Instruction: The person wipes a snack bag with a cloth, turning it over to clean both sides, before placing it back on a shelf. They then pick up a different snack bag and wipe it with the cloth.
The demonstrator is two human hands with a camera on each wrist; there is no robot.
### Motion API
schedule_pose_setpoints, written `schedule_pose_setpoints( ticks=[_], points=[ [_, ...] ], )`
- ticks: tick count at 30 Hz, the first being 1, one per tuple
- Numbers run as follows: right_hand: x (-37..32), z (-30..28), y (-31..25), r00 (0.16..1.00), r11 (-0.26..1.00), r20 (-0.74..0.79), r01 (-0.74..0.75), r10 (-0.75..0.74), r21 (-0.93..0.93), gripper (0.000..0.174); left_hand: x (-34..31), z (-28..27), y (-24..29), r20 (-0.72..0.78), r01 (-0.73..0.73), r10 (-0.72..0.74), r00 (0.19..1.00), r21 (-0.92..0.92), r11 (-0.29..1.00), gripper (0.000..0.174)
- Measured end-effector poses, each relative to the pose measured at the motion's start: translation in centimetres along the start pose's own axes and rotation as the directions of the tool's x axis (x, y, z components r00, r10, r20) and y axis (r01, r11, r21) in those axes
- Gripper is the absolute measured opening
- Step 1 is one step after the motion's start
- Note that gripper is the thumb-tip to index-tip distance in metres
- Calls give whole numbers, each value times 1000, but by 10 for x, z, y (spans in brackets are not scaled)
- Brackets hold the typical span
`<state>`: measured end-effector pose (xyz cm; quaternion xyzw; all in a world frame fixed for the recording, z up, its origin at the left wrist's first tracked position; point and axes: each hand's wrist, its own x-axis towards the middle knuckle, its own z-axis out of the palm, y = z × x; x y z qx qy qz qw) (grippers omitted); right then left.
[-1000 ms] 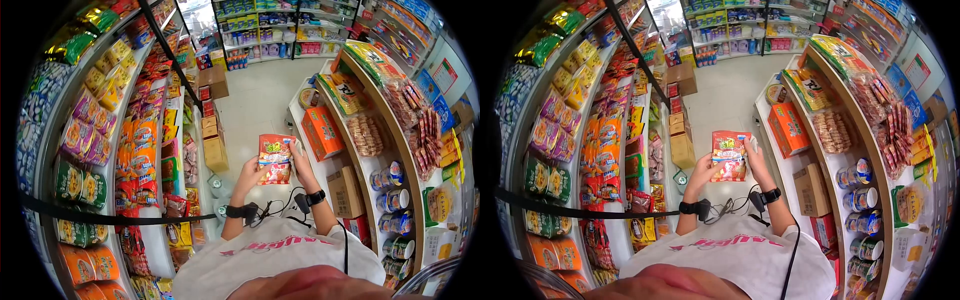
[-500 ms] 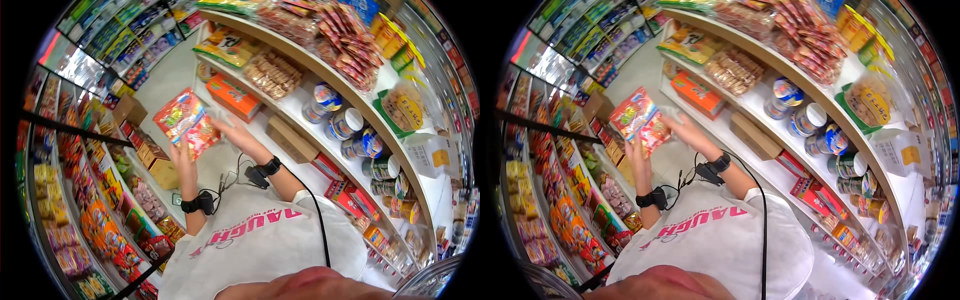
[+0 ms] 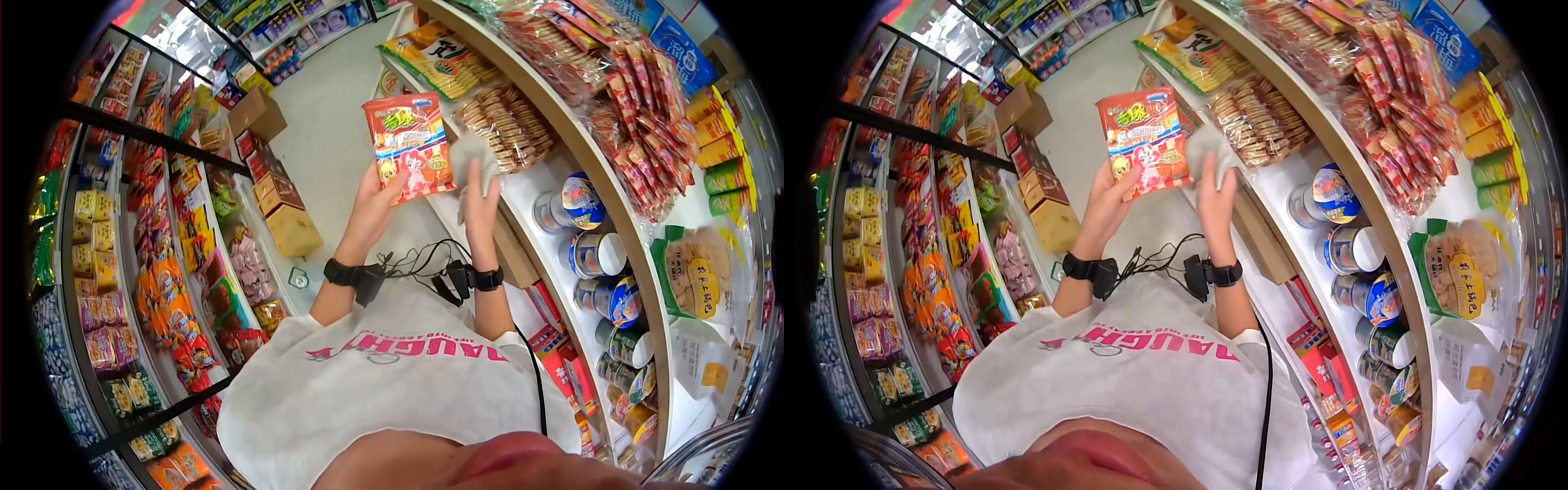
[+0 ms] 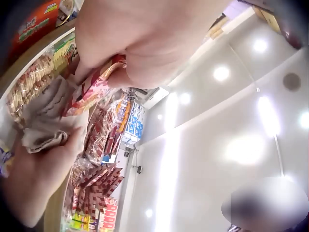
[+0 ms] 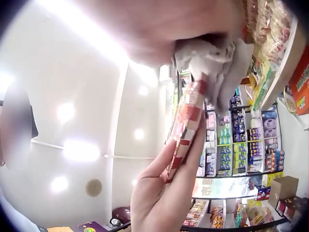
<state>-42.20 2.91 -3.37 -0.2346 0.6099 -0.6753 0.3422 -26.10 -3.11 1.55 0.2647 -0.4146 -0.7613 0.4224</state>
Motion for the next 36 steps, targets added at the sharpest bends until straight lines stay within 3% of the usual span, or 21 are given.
schedule_pose_setpoints(
  ticks=[1,3,5,6,7,8,10,12,16,20,23,24,25,26,28,29,31,36],
  points=[
    [2,1,-3,996,1000,-90,12,-11,8,38,4,-4,-4,-3,-26,27,1000,55,998,45],
    [2,9,-6,989,986,18,149,-148,-74,39,15,-11,-6,17,-61,58,998,210,976,45],
    [-4,31,-21,902,891,202,418,-382,-179,44,22,-17,-10,57,-79,62,996,392,917,42],
    [-7,42,-28,826,814,286,547,-486,-195,47,20,-22,-12,7,11,-17,1000,510,860,40],
    [-14,56,-32,824,822,319,538,-468,-184,47,18,-33,-15,-37,89,-84,996,615,783,38],
    [-15,65,-32,760,707,436,631,-482,-318,49,20,-43,-18,-64,144,-141,988,709,690,36],
    [-14,79,-23,688,609,500,715,-526,-343,43,29,-87,-39,-14,96,-106,994,568,817,31],
    [-12,84,-29,660,547,542,745,-520,-382,38,33,-69,1,-7,149,-154,988,300,942,34],
    [-3,100,-31,665,544,546,740,-510,-394,34,46,-98,32,155,167,-179,972,88,982,39],
    [-8,126,-39,726,567,428,688,-538,-454,40,58,-104,52,201,160,-146,969,-55,986,44],
    [3,145,-13,755,497,161,559,-635,-663,40,66,-111,60,217,147,-139,966,-19,989,45],
    [3,146,-13,892,745,94,424,-442,-515,41,67,-110,64,231,159,-146,962,-41,986,45],
    [3,140,-17,973,914,75,231,-218,-333,42,69,-107,67,250,171,-150,957,-67,983,46],
    [2,132,-20,995,991,102,-4,18,-132,43,72,-105,69,268,188,-158,950,-88,978,46],
    [1,113,-22,991,990,130,5,13,-142,41,79,-104,71,330,247,-214,919,-61,967,47],
    [-5,108,-27,999,987,37,7,-1,-160,40,82,-101,71,361,274,-238,902,-52,960,47],
    [-7,103,-37,986,981,-61,145,-154,-127,36,83,-85,74,466,323,-257,847,-65,944,49],
    [-11,72,-64,896,927,-264,306,-357,-214,29,98,-48,63,588,194,-229,776,122,973,57]
  ],
)
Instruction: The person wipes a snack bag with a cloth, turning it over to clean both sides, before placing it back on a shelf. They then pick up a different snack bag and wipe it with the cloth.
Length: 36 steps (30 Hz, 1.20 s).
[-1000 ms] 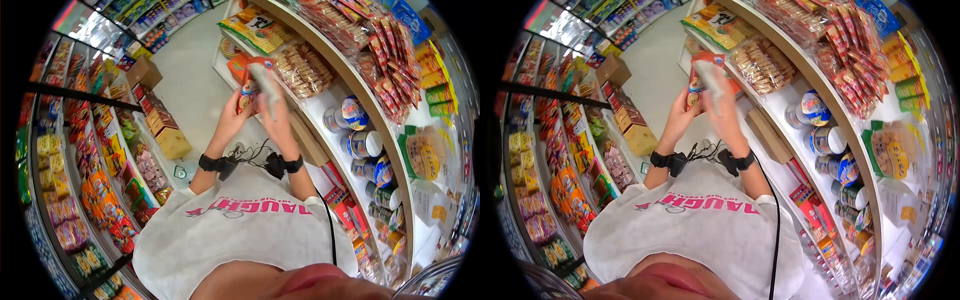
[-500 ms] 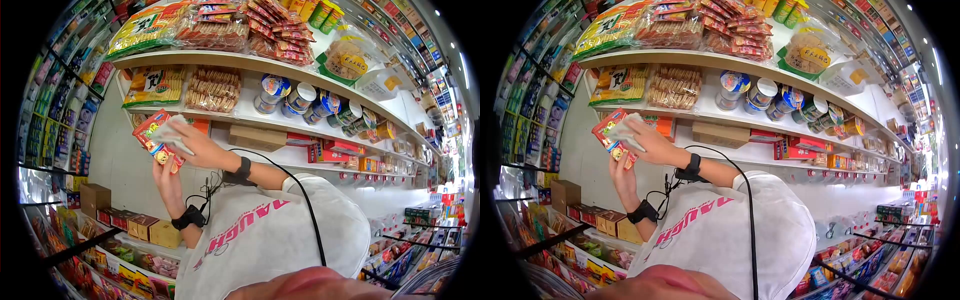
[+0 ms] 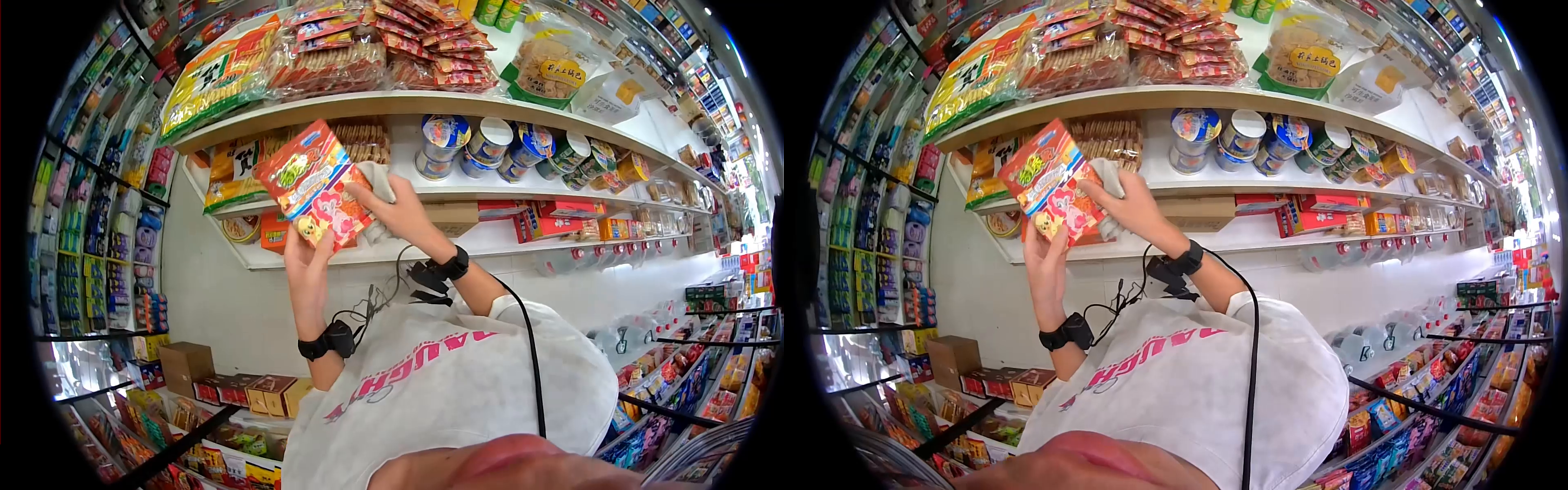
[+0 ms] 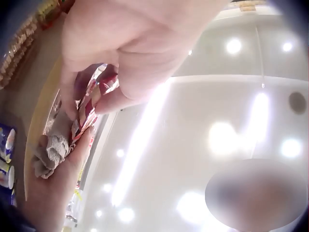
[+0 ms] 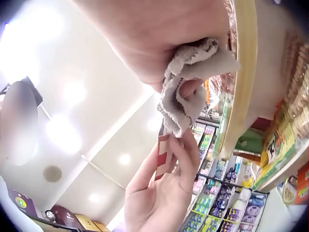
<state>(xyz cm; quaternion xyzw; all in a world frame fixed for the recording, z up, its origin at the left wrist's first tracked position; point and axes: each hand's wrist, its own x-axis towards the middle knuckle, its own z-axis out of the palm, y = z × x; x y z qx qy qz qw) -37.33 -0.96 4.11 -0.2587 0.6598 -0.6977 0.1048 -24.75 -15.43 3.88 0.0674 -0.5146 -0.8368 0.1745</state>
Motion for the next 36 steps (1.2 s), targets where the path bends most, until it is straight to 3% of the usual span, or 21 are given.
schedule_pose_setpoints(
  ticks=[2,3,6,11,14,17,18,20,23,26,30,31,32,33,34,36],
  points=[
    [10,-11,-5,994,997,-87,71,-67,42,27,18,18,5,-17,-47,49,999,88,995,58],
    [13,-19,-12,996,998,-93,-7,13,69,27,28,27,6,-52,-79,84,995,90,993,58],
    [29,-37,-24,989,990,-123,94,-80,108,32,54,53,12,-118,-158,187,975,220,963,59],
    [67,-76,-37,870,917,-296,395,-394,-58,28,118,88,25,18,-283,291,956,296,912,59],
    [94,-115,-53,911,952,-281,304,-302,-37,33,156,117,32,98,-273,255,962,356,894,59],
    [127,-137,-61,763,878,-481,478,-432,-30,30,198,156,32,187,-352,305,934,324,878,61],
    [147,-151,-48,683,835,-505,524,-528,-165,32,211,169,31,213,-411,354,911,365,836,58],
    [159,-170,-58,716,872,-524,475,-460,-117,33,234,191,29,262,-517,446,856,435,737,53],
    [214,-207,-38,607,756,-452,524,-654,-391,32,265,227,31,305,-612,534,788,475,632,56],
    [233,-220,-54,539,666,-398,536,-743,-518,30,327,237,25,359,-712,620,697,448,541,37],
    [245,-227,-61,357,480,-343,439,-869,-760,30,364,243,24,444,-713,646,621,662,229,27],
    [249,-223,-60,330,483,-357,506,-874,-715,29,370,241,21,487,-697,621,614,704,138,25],
    [259,-226,-49,376,433,-264,491,-888,-756,28,376,238,14,525,-675,588,615,736,48,24],
    [277,-231,-31,426,381,-171,477,-888,-792,28,383,231,8,597,-719,603,529,693,-54,24],
    [282,-232,-24,477,327,-77,467,-875,-822,29,372,234,8,545,-684,622,563,730,-20,25],
    [281,-232,-14,564,352,-28,475,-825,-806,31,344,237,12,444,-611,651,615,791,38,27]
  ],
)
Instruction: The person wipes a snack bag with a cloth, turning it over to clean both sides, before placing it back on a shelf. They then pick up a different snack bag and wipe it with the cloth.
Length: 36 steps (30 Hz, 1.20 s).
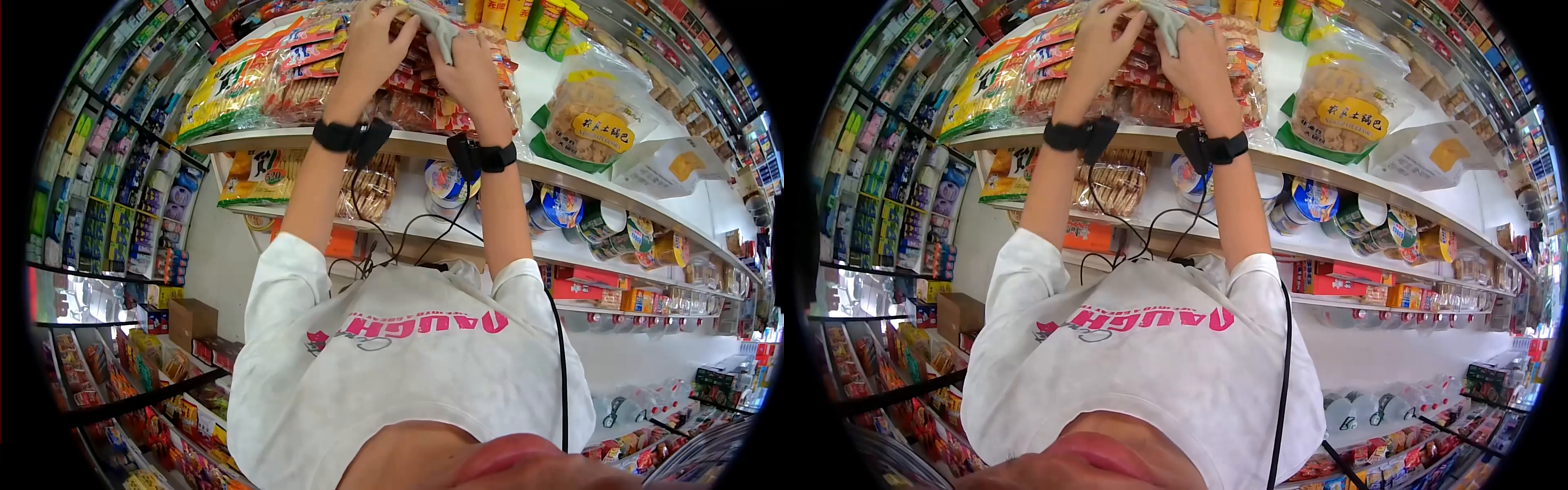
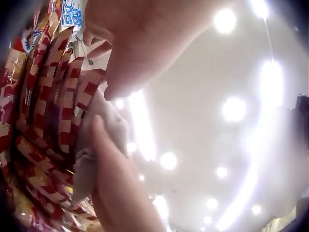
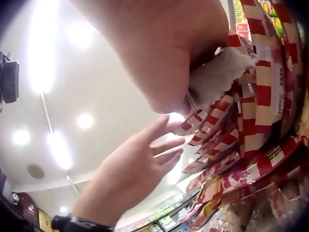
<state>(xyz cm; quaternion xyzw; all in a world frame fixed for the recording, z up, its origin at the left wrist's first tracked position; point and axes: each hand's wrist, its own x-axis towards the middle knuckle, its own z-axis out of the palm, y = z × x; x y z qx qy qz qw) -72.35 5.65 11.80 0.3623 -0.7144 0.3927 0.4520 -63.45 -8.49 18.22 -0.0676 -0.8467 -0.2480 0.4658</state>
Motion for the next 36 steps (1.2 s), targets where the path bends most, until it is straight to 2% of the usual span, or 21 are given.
schedule_pose_setpoints(
  ticks=[2,3,4,7,8,10,11,14,18,19,22,23,24,25,27,28,29,31,34,35,36],
  points=[
    [-1,1,-4,995,1000,102,-7,4,29,35,-17,-15,-9,-26,-37,35,999,-86,996,33],
    [0,-4,-4,996,999,89,-1,6,-53,31,-28,-27,-18,6,-21,22,1000,-96,995,38],
    [-1,-9,-8,998,997,17,-63,62,44,33,-40,-41,-22,42,0,5,999,-105,994,43],
    [-1,-31,-34,953,913,-96,-241,286,329,36,-81,-95,-10,176,345,-297,939,-456,820,33],
    [-4,-37,-47,879,719,-49,-354,474,598,35,-95,-115,-6,212,404,-345,914,-508,760,31],
    [-11,-46,-74,666,105,213,-404,715,909,36,-125,-148,-2,186,500,-474,861,-482,719,29],
    [-12,-55,-88,574,-193,418,-412,704,891,39,-141,-165,-1,164,545,-538,827,-471,693,28],
    [-26,-45,-117,507,-337,584,-499,634,798,40,-190,-218,3,128,662,-673,729,-385,643,28],
    [-47,-12,-159,408,-388,692,-608,595,692,39,-264,-284,2,-79,749,-826,559,-378,543,28],
    [-57,-1,-164,382,-466,746,-601,546,649,40,-282,-299,6,-141,753,-852,504,-410,514,28],
    [-91,17,-183,147,-724,940,-604,309,332,46,-342,-332,13,-251,666,-915,317,-627,403,36],
    [-114,27,-205,345,-292,875,-845,341,447,48,-363,-338,11,-272,596,-923,272,-706,384,38],
    [-138,34,-227,528,214,771,-849,357,483,50,-403,-356,22,-329,515,-928,173,-774,370,40],
    [-121,28,-259,211,-188,898,-935,386,301,64,-420,-366,24,-281,483,-947,157,-815,322,57],
    [-154,45,-271,-135,-594,965,-804,225,25,53,-443,-378,40,-241,-16,-954,180,-970,243,66],
    [-168,54,-278,-211,-663,967,-746,141,-66,48,-452,-383,50,-265,-270,-940,213,-941,203,70],
    [-178,59,-286,-269,-686,960,-714,83,-141,45,-463,-389,58,-285,-298,-940,189,-928,222,72],
    [-191,63,-322,-274,-640,961,-743,25,-195,42,-484,-396,71,-316,-345,-935,158,-905,248,77],
    [-199,65,-360,-288,-495,957,-826,-40,-269,44,-485,-398,99,-364,-263,-929,75,-906,333,75],
    [-204,64,-371,-276,-372,961,-892,-2,-257,43,-484,-398,109,-378,-219,-924,63,-908,357,76],
    [-208,55,-382,-134,-199,987,-969,-86,-148,43,-482,-396,120,-395,-177,-918,50,-908,381,77]
  ],
)
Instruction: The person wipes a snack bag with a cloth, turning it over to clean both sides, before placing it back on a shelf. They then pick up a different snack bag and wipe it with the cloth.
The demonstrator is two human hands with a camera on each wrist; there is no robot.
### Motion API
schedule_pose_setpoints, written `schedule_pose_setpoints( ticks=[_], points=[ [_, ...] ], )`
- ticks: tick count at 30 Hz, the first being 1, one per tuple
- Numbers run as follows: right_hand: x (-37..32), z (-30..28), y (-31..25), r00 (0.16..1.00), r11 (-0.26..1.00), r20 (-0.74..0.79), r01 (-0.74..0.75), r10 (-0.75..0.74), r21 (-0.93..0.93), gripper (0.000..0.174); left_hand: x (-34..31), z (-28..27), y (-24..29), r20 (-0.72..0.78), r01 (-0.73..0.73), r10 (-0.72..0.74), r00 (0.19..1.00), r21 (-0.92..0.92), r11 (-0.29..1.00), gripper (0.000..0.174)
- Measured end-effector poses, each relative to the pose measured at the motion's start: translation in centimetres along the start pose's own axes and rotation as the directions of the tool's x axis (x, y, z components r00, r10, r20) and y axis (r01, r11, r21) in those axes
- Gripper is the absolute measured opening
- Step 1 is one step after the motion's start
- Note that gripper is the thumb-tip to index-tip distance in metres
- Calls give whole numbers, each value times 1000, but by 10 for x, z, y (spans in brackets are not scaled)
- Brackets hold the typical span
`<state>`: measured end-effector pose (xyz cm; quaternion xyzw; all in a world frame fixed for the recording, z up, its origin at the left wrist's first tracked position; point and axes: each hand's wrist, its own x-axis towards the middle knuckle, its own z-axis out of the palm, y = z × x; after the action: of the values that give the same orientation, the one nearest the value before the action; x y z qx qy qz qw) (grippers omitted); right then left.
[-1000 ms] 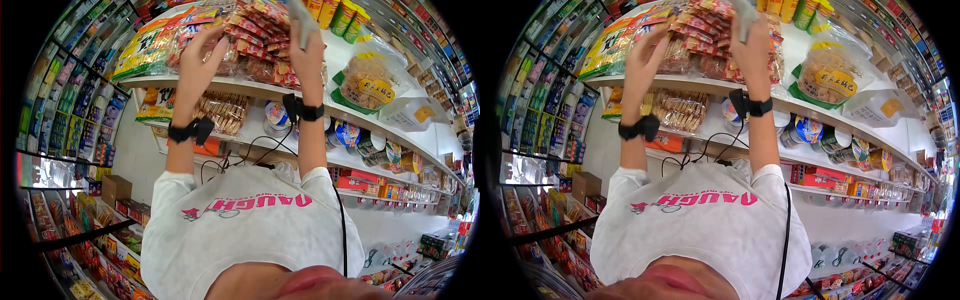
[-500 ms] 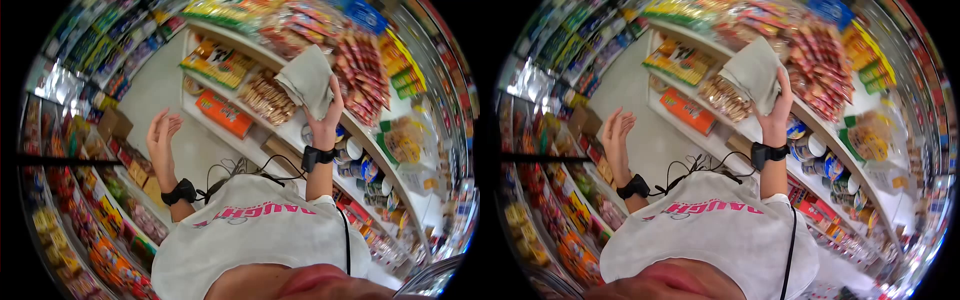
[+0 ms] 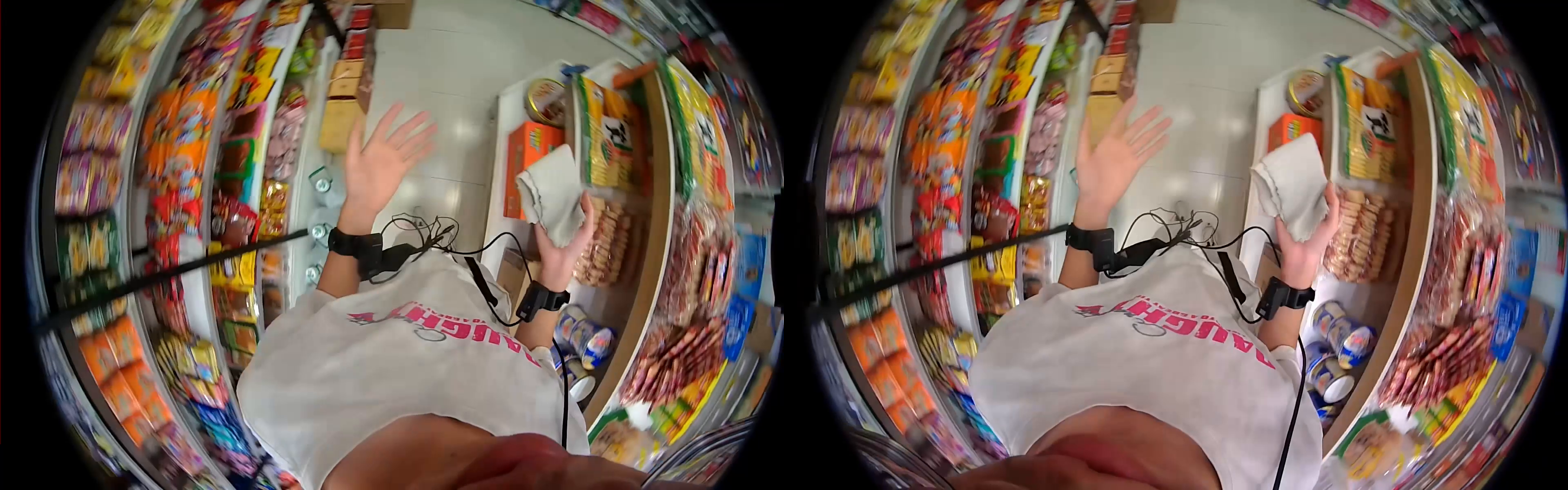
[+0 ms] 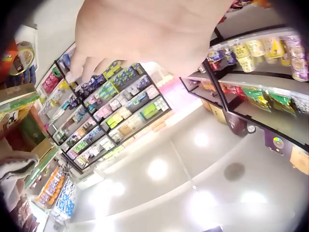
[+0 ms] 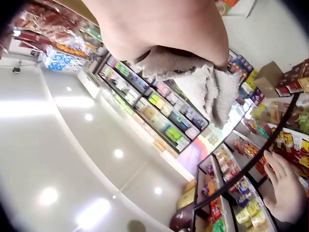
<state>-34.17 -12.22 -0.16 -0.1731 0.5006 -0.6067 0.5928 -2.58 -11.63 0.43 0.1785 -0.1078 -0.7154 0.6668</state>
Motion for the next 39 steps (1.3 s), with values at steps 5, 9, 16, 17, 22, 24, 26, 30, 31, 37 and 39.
schedule_pose_setpoints(
  ticks=[5,9,16,17,22,24,26,30,31,37,39],
  points=[
    [-16,24,18,854,844,468,412,-226,-344,39,-67,10,-18,-49,-150,196,979,479,865,67],
    [-13,43,18,779,849,337,-486,529,-208,29,-116,10,-46,-109,-98,308,945,804,587,51],
    [-83,51,79,427,724,589,-323,686,-609,40,-204,-1,-88,-297,81,460,837,898,432,40],
    [-95,56,86,368,706,603,-320,707,-632,41,-216,-8,-92,-294,33,518,803,890,454,36],
    [-143,69,131,142,625,610,-240,779,-743,44,-298,-2,-91,-367,71,733,573,913,401,29],
    [-169,78,134,83,599,596,-199,799,-775,45,-324,-5,-89,-390,40,772,501,902,429,28],
    [-195,86,146,27,587,591,-166,806,-793,46,-349,-17,-84,-396,-57,789,470,878,475,27],
    [-256,101,197,-63,628,633,-79,772,-774,45,-404,-50,-61,-416,-22,813,407,886,464,26],
    [-276,107,211,-81,651,653,-51,753,-757,44,-418,-60,-54,-417,-40,815,402,882,470,26],
    [-394,142,304,-195,634,617,32,762,-773,41,-527,-113,10,-412,-120,871,269,883,454,22],
    [-428,149,326,-182,600,585,33,790,-800,41,-556,-125,30,-428,-173,869,248,863,474,19]
  ],
)
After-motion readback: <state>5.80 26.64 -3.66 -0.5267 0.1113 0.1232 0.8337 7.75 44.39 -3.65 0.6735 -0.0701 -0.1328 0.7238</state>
